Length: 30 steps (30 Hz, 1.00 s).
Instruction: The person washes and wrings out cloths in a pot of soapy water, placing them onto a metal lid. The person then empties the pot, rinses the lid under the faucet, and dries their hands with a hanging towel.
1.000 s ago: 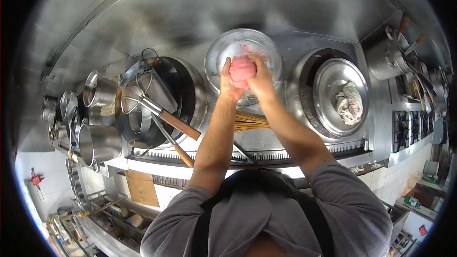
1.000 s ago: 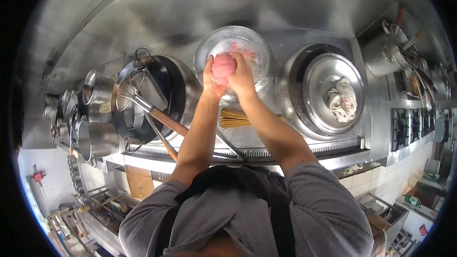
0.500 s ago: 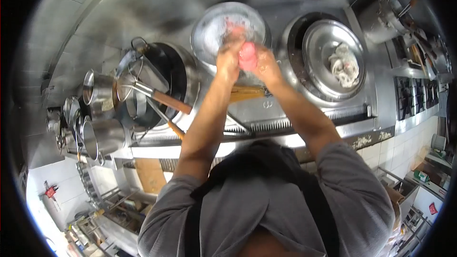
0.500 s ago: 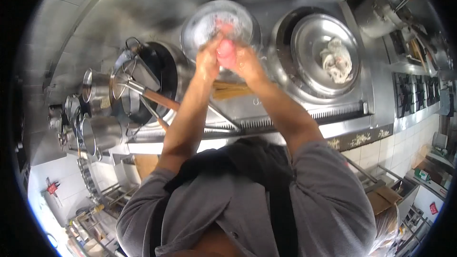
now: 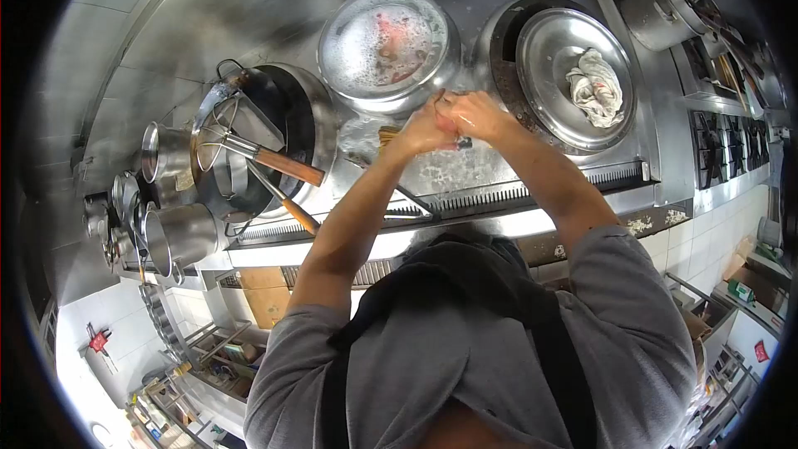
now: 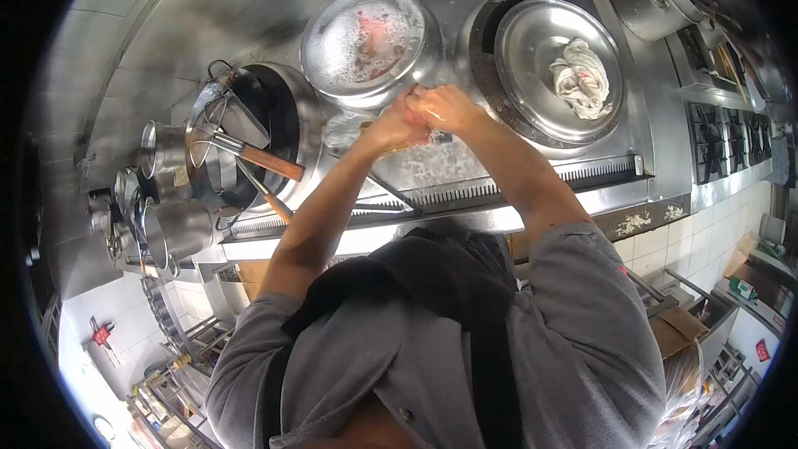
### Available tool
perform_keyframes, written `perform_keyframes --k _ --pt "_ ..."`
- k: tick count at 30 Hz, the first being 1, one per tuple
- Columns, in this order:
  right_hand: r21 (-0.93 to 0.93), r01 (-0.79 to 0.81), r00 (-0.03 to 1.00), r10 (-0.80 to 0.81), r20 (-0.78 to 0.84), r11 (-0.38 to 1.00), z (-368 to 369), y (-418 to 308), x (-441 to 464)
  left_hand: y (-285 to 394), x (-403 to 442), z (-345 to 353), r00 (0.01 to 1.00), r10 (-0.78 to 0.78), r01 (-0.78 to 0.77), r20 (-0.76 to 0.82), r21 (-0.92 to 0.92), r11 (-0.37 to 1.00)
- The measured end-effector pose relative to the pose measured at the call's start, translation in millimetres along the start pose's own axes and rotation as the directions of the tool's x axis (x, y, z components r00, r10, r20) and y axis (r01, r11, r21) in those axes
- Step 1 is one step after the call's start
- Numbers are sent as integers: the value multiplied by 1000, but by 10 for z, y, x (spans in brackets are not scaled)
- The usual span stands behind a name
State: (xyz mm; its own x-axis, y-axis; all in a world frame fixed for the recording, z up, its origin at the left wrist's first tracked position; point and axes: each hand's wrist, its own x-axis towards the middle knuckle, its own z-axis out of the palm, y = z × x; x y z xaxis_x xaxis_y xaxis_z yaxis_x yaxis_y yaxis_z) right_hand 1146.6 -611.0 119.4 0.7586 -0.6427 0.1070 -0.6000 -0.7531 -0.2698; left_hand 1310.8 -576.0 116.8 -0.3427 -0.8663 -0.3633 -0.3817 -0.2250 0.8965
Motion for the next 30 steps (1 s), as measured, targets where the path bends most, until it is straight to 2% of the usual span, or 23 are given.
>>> perform_keyframes --k 1,2,3,5,6,7,8,9,10,12,13,15,17,18,19,20,21,22,23,24,25,28,30 --pt "-1 -40 999 40 22 999 35 -42 -85 -74 -4 106 978 126 -41 -164 442 896" --pt "88 -109 993 104 56 990 66 -78 -155 -134 18 214 966 148 -5 -213 554 833" --pt "90 -111 993 106 59 990 135 -129 -219 -210 18 255 967 145 -4 -211 552 834" --pt "293 -339 929 367 -44 894 492 -184 -334 -357 18 322 941 325 -160 -95 722 674" --pt "273 -398 917 382 113 876 808 -127 -358 -403 4 346 941 327 -167 -87 721 673" --pt "265 -409 912 394 110 873 917 -134 -421 -430 7 363 881 473 -291 -16 770 567" --pt "434 -450 877 478 49 780 979 -207 -524 -444 28 396 793 606 -403 66 803 440" --pt "591 -459 823 568 1 664 983 -263 -631 -466 62 447 782 619 -425 79 793 436" --pt "578 -474 812 584 -7 665 836 -316 -705 -491 103 503 771 626 -436 114 811 389" --pt "831 -556 566 726 390 -12 427 -410 -754 -432 216 647 784 604 -438 142 816 377" --pt "830 -557 559 734 387 -13 441 -324 -833 -368 290 731 779 609 -448 148 811 376" --pt "928 -372 602 754 263 -26 473 -51 -1052 -147 467 865 700 708 -488 91 785 382" --pt "932 -358 558 785 269 -65 126 206 -1223 452 535 871 758 648 -452 76 777 438" --pt "957 -287 609 779 151 38 -25 355 -1295 726 550 842 725 688 -478 25 738 477" --pt "875 -378 581 813 -31 303 -123 539 -1367 905 583 755 689 725 -507 -27 697 508" --pt "689 -355 574 729 -373 632 -146 721 -1434 959 633 612 690 723 -491 -38 710 505" --pt "492 -540 521 730 -442 683 -442 733 -1435 999 702 485 725 687 -488 -55 663 568" --pt "415 -566 478 694 -539 712 -411 910 -1525 1031 809 365 756 651 -485 -67 610 627" --pt "535 -660 387 849 -360 527 -560 910 -1590 836 995 160 756 649 -466 -82 630 622" --pt "326 -662 450 705 -547 675 -770 808 -1581 706 1086 -87 833 534 -342 -148 621 705" --pt "279 -683 429 681 -593 675 -803 795 -1641 536 1213 -362 915 367 -181 -165 647 741" --pt "358 -727 364 770 -524 586 -686 680 -1784 -161 1577 -1021 967 -31 215 -251 749 627" --pt "464 -717 363 847 -389 520 -560 545 -1809 -496 1618 -1318 984 -52 161 -169 731 663"
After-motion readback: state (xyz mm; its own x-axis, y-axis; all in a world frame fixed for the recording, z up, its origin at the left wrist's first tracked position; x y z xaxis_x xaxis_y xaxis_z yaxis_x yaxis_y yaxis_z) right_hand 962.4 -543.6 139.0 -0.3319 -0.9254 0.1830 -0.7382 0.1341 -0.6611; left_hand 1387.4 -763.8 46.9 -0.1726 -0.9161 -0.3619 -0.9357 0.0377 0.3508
